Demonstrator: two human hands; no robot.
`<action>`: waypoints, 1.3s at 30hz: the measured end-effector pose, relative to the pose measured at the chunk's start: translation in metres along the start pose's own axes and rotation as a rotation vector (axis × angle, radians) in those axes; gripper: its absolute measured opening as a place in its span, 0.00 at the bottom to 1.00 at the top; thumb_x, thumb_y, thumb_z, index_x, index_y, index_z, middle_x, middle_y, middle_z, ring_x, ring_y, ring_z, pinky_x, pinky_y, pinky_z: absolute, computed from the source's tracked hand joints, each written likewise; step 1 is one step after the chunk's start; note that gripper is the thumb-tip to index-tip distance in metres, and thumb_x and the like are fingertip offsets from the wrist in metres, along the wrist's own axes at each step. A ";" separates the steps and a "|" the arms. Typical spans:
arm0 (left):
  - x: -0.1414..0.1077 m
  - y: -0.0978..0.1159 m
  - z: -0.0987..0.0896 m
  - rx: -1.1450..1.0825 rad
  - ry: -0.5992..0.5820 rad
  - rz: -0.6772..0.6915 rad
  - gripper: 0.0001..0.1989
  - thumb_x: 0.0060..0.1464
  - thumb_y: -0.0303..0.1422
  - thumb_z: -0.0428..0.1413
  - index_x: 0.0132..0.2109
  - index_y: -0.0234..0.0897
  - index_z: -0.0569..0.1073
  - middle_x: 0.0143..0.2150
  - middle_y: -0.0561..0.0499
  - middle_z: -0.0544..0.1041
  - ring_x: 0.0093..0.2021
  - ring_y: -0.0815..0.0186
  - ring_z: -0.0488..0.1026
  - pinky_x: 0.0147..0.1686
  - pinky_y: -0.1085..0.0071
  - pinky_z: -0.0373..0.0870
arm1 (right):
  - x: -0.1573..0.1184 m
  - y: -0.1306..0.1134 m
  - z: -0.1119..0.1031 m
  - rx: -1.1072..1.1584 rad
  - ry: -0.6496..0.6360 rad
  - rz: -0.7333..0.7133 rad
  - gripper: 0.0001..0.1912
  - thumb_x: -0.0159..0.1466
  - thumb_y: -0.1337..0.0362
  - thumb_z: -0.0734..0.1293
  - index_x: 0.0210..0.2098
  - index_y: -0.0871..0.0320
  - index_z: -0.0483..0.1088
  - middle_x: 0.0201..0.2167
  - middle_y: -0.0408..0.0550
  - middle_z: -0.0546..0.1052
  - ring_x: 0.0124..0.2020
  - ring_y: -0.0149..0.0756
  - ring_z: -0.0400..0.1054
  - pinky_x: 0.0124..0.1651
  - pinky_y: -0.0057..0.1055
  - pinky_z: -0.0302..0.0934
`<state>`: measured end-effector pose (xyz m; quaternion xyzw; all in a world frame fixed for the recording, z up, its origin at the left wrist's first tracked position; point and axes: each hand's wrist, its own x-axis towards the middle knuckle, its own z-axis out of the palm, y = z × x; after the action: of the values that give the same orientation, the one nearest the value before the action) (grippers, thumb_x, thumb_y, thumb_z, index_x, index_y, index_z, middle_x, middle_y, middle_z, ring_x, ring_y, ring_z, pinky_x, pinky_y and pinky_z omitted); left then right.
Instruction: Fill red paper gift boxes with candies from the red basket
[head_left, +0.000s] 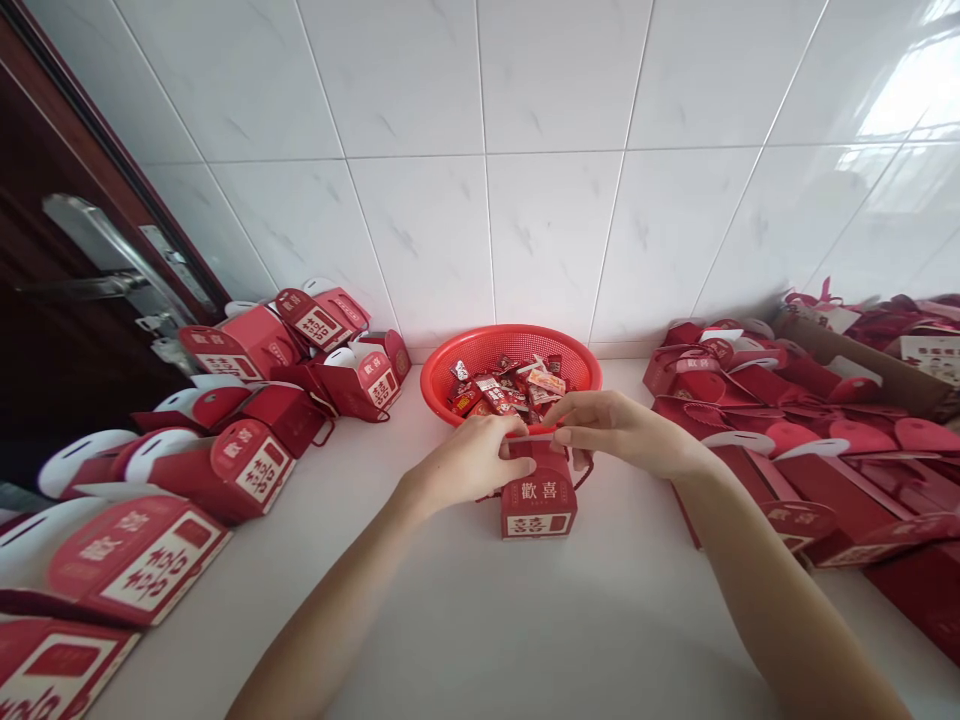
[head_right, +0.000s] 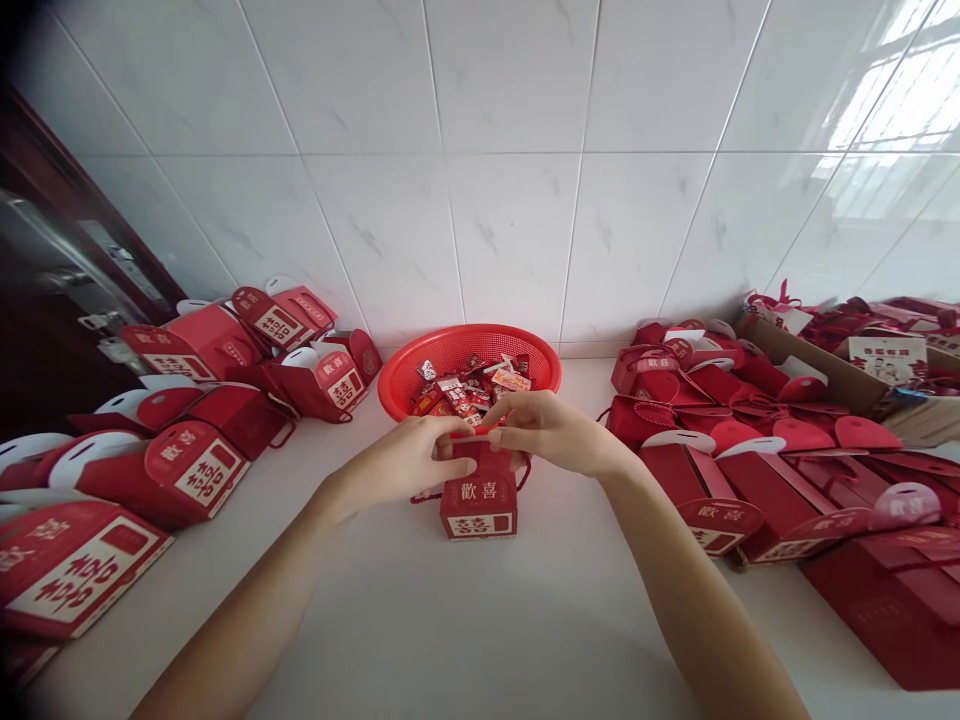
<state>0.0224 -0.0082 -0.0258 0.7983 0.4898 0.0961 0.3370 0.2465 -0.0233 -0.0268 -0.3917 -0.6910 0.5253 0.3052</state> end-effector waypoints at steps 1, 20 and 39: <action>0.001 0.000 0.001 0.024 -0.006 0.008 0.16 0.56 0.38 0.56 0.51 0.39 0.75 0.28 0.54 0.76 0.25 0.63 0.73 0.24 0.71 0.62 | 0.000 0.000 0.000 0.003 0.007 -0.002 0.17 0.63 0.52 0.71 0.44 0.60 0.74 0.31 0.45 0.76 0.28 0.31 0.71 0.33 0.30 0.68; 0.006 -0.002 0.001 0.169 -0.041 0.121 0.08 0.57 0.33 0.54 0.39 0.40 0.78 0.34 0.50 0.81 0.34 0.60 0.77 0.29 0.70 0.61 | 0.011 0.017 0.017 -0.212 -0.059 0.084 0.12 0.61 0.58 0.70 0.41 0.58 0.74 0.30 0.43 0.72 0.26 0.30 0.67 0.26 0.26 0.61; 0.009 -0.011 0.003 0.119 -0.060 0.060 0.05 0.55 0.30 0.56 0.40 0.39 0.75 0.40 0.48 0.81 0.40 0.58 0.79 0.32 0.70 0.68 | 0.012 0.015 0.020 -0.304 -0.031 -0.004 0.09 0.63 0.60 0.67 0.35 0.60 0.74 0.23 0.41 0.67 0.24 0.29 0.59 0.25 0.26 0.53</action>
<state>0.0199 0.0012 -0.0365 0.8338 0.4600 0.0527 0.3006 0.2269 -0.0205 -0.0462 -0.4238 -0.7680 0.4200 0.2328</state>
